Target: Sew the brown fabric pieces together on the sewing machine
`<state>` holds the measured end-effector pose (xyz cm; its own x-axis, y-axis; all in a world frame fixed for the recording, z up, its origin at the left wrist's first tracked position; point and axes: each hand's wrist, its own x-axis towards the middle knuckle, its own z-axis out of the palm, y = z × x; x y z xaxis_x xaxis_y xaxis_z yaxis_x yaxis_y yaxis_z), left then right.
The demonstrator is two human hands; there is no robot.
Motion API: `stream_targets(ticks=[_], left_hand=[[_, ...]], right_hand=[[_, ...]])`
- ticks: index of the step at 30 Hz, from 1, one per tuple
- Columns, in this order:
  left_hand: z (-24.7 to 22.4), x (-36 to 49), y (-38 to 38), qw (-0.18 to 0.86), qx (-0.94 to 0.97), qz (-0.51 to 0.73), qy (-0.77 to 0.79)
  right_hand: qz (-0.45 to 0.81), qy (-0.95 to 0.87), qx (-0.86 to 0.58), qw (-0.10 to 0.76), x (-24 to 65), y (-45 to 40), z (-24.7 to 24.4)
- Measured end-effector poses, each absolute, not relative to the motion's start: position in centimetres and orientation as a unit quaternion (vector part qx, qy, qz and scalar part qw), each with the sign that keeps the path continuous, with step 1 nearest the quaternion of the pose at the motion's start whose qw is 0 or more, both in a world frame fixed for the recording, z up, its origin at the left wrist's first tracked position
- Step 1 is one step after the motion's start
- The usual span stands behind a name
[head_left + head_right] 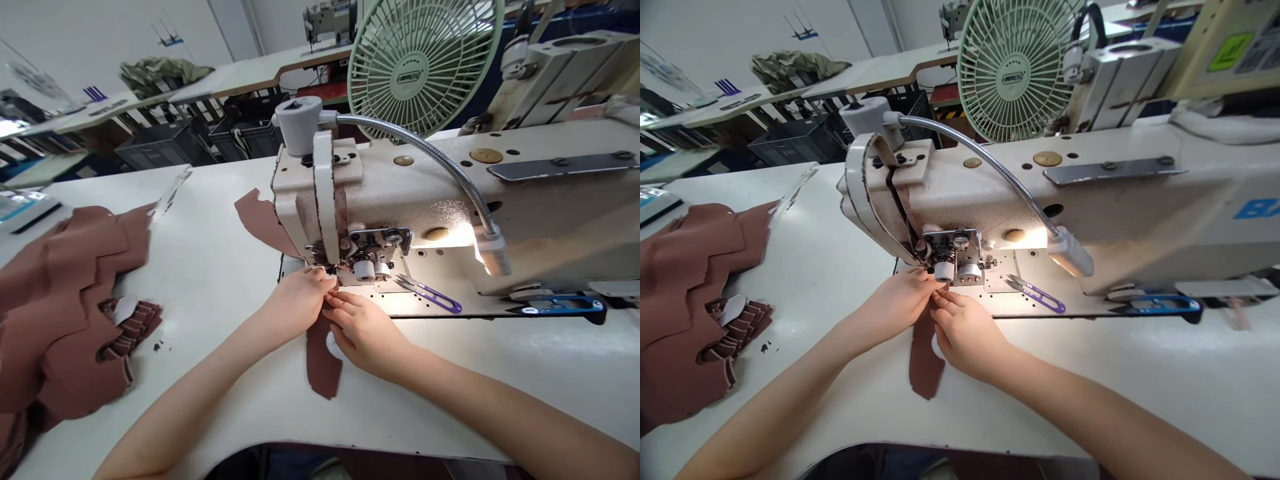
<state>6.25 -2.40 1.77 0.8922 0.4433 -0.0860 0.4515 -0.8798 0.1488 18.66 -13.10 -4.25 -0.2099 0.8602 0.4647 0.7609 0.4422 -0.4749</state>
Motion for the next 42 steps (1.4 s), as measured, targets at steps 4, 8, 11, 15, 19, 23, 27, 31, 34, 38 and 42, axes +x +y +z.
stream_targets(ticks=[4, 8, 11, 15, 19, 23, 27, 31, 34, 38, 42], left_hand=[[1.5, 6.4, -2.5, 0.062, 0.970, -0.026, 0.236], [1.3, 6.3, -2.2, 0.052, 0.968, -0.038, 0.242], [1.2, 5.7, -2.1, 0.059, 0.971, -0.034, 0.228], [0.7, 5.2, -2.1, 0.059, 0.971, -0.028, 0.229], [0.3, 5.2, -1.9, 0.053, 0.974, -0.019, 0.219], [-0.1, 5.1, -1.1, 0.062, 0.980, 0.009, 0.191], [-0.8, 4.9, -0.3, 0.079, 0.981, 0.048, 0.171], [-1.0, 5.3, 0.3, 0.084, 0.980, 0.041, 0.177], [-0.7, 5.7, 0.5, 0.079, 0.981, 0.029, 0.172], [-0.5, 5.8, 0.7, 0.079, 0.979, 0.013, 0.185], [-1.0, 5.6, 0.9, 0.080, 0.978, 0.036, 0.191]], right_hand=[[0.075, -0.779, -0.561, 0.268, 18.3, -13.4, -3.9], [0.031, -0.785, -0.575, 0.228, 17.7, -14.0, -3.8], [0.024, -0.794, -0.566, 0.219, 17.3, -14.3, -3.9], [0.040, -0.798, -0.566, 0.205, 17.1, -14.2, -4.0], [0.051, -0.797, -0.574, 0.181, 16.8, -14.0, -3.8], [0.039, -0.817, -0.555, 0.149, 15.9, -14.1, -3.7], [0.005, -0.825, -0.555, 0.112, 15.2, -13.6, -3.9], [-0.013, -0.812, -0.570, 0.121, 15.2, -12.8, -4.2], [-0.015, -0.804, -0.578, 0.135, 15.4, -12.4, -4.5], [0.000, -0.801, -0.582, 0.143, 15.8, -12.0, -4.6], [0.017, -0.793, -0.592, 0.142, 16.0, -11.5, -4.6]])
